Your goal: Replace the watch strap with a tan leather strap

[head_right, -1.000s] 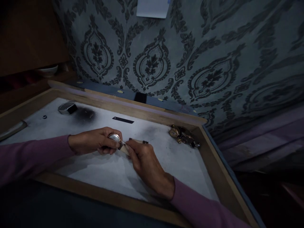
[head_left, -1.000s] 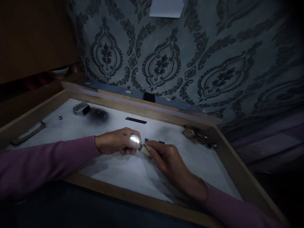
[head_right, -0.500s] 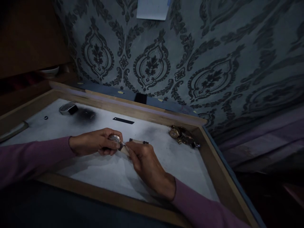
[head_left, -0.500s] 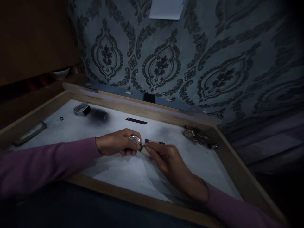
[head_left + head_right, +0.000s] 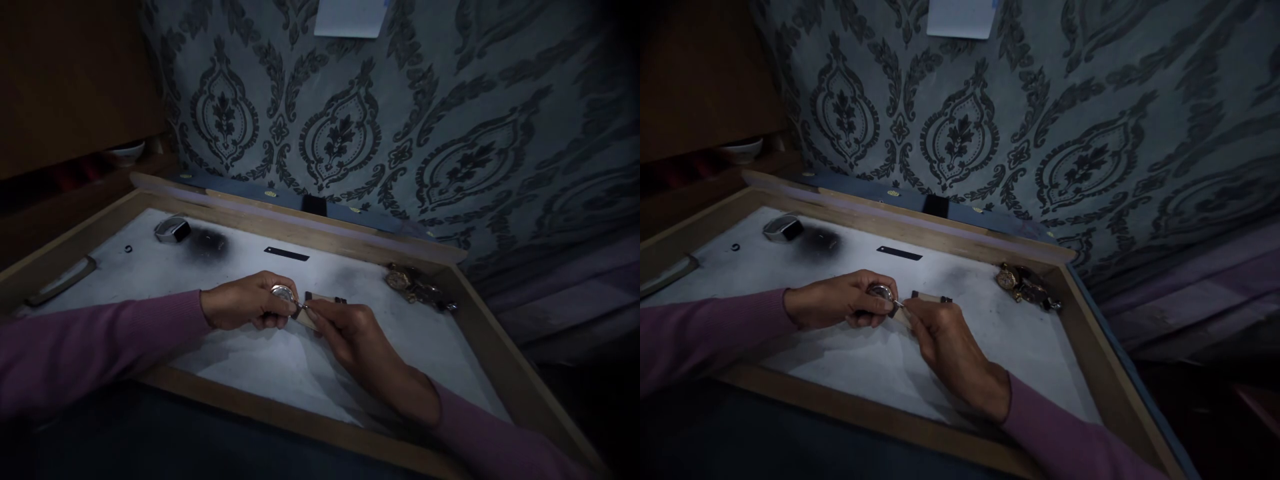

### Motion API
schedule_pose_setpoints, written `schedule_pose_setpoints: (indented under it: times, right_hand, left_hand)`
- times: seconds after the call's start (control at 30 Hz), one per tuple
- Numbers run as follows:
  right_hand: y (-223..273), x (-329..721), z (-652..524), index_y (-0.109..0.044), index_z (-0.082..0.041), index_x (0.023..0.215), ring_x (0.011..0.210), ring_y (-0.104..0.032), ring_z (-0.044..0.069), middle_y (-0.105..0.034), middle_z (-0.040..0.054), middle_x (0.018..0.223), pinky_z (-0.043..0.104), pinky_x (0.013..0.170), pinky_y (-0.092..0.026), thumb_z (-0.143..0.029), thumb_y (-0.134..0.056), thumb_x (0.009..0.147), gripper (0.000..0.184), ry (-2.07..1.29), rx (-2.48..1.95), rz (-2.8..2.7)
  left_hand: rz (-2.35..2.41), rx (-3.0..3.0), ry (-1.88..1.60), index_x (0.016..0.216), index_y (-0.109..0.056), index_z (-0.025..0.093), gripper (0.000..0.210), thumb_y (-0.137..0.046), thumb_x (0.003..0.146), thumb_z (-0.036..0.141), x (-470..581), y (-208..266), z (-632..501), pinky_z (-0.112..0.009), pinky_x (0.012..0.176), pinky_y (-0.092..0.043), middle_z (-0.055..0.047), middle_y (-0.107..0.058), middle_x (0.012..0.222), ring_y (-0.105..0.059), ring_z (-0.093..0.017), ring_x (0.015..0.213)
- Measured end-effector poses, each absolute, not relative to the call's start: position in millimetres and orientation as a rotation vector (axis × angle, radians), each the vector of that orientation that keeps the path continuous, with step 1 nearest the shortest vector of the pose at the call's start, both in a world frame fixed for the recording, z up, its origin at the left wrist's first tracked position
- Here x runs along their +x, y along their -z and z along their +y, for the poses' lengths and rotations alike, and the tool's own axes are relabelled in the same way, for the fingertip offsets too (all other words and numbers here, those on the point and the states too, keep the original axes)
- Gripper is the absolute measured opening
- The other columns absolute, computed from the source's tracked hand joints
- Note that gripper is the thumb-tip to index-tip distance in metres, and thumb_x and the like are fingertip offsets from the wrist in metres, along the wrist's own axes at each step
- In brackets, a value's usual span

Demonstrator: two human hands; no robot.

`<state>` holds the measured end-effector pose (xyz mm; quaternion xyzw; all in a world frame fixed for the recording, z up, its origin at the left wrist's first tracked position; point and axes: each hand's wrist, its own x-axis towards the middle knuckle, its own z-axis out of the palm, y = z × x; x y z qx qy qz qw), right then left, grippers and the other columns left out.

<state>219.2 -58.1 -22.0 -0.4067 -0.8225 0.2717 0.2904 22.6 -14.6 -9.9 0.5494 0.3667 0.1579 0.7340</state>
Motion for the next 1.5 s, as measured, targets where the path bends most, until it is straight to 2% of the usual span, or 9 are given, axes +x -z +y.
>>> schedule_pose_setpoints:
  times: [0.6, 1.0, 1.5]
  right_hand:
    - [22.2, 218.9, -59.1, -0.045, -0.018, 0.062, 0.05, -0.039, 0.008, -0.044, -0.0034, 0.057, 0.022, 0.049, -0.03, -0.015, -0.042, 0.094, 0.032, -0.668, -1.092, -2.241]
    - [24.6, 219.4, -61.8, -0.057, -0.016, 0.073, 0.053, -0.051, 0.012, -0.057, 0.0011, 0.063, 0.024, 0.052, -0.037, -0.013, -0.039, 0.094, 0.028, -0.527, -1.074, -2.275]
    - [25.4, 220.5, -57.6, -0.066, -0.015, 0.079, 0.052, -0.059, 0.014, -0.065, 0.0021, 0.06, 0.024, 0.053, -0.042, -0.017, -0.044, 0.093, 0.026, -0.597, -1.231, -2.157]
  left_hand:
    - [0.874, 1.233, -0.389, 0.071, -0.055, 0.016, 0.011, -0.061, 0.071, 0.024, 26.6, 10.3, -18.1, -0.019, 0.042, -0.025, 0.006, -0.051, 0.05, -0.039, -0.006, 0.044]
    - [0.858, 1.201, -0.356, 0.073, -0.054, 0.016, 0.01, -0.062, 0.072, 0.023, 25.0, 10.3, -13.8, -0.019, 0.041, -0.023, 0.006, -0.052, 0.051, -0.038, -0.005, 0.043]
    - [0.827, 1.199, -0.353, 0.076, -0.055, 0.016, 0.018, -0.067, 0.075, 0.029, 22.0, 12.3, -11.5, -0.019, 0.041, -0.023, 0.006, -0.053, 0.054, -0.04, -0.005, 0.045]
